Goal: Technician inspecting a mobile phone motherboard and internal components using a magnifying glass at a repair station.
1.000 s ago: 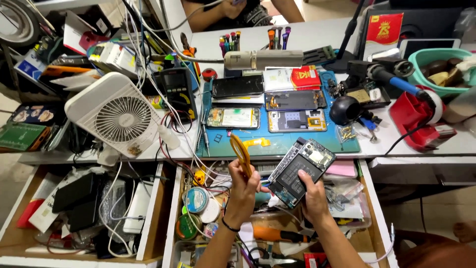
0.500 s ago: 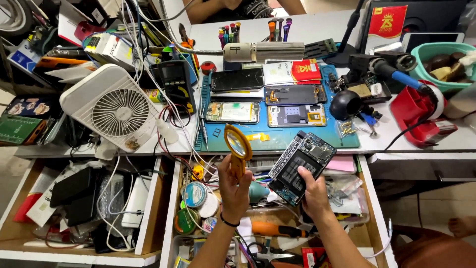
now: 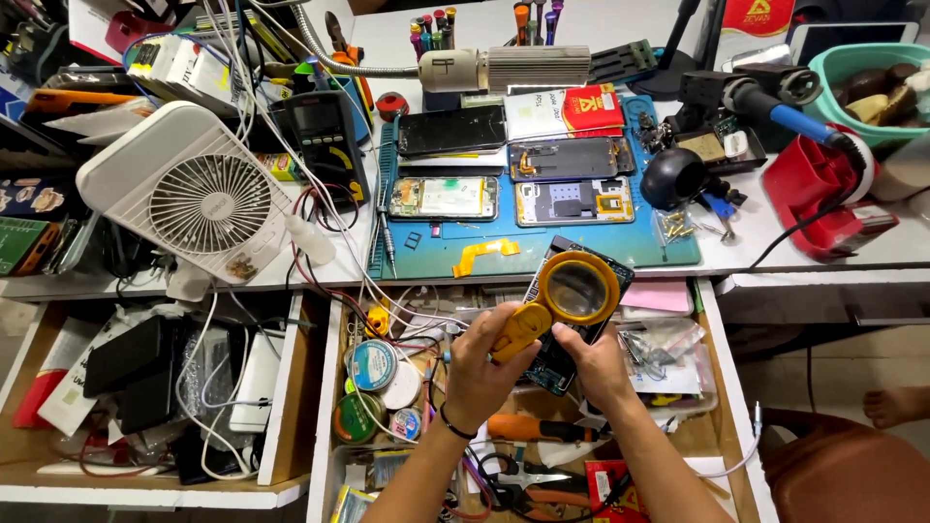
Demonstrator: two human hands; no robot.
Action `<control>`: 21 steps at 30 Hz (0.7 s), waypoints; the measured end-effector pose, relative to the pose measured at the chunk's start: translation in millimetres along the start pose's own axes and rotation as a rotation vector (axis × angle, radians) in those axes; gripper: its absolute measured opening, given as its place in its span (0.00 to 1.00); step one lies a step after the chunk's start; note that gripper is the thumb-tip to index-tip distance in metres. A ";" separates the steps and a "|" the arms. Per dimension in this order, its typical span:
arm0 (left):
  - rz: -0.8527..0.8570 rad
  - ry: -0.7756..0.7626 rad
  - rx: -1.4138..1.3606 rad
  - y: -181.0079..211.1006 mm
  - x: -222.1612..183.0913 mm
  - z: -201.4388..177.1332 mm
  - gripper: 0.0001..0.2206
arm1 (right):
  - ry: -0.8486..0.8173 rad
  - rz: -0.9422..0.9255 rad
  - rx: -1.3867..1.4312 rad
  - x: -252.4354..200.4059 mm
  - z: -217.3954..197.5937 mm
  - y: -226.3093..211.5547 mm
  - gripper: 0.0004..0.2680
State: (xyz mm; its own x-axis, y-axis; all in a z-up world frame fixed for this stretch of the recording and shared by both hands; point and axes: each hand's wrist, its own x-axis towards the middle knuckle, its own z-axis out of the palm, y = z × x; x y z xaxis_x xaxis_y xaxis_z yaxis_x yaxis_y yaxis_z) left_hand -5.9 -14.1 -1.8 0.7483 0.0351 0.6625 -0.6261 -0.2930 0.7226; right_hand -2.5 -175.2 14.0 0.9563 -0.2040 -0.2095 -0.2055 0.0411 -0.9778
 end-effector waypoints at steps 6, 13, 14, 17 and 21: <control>-0.270 0.072 -0.297 -11.1 -8.2 -3.1 0.22 | -0.079 -0.061 0.049 -4.5 0.4 3.2 0.07; -0.331 0.161 -0.419 -22.7 -10.0 -3.6 0.20 | -0.115 -0.061 0.022 -1.9 -0.8 3.2 0.08; -0.328 0.168 -0.380 -26.9 -13.8 -3.7 0.21 | -0.117 -0.070 0.028 -4.0 0.7 -3.2 0.08; -0.348 0.151 -0.269 0.9 -3.5 -8.1 0.20 | -0.144 0.028 0.055 2.8 -6.3 9.0 0.10; -0.301 0.113 -0.193 14.0 3.5 -12.0 0.18 | -0.163 0.155 0.054 6.6 -9.0 10.9 0.14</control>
State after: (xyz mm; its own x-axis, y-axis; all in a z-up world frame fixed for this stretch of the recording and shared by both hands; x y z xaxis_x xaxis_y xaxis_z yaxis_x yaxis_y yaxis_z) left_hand -14.6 -6.7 13.0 0.8830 0.2004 0.4245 -0.4195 -0.0688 0.9051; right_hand -0.2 -184.9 1.9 0.9361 -0.0309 -0.3504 -0.3451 0.1125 -0.9318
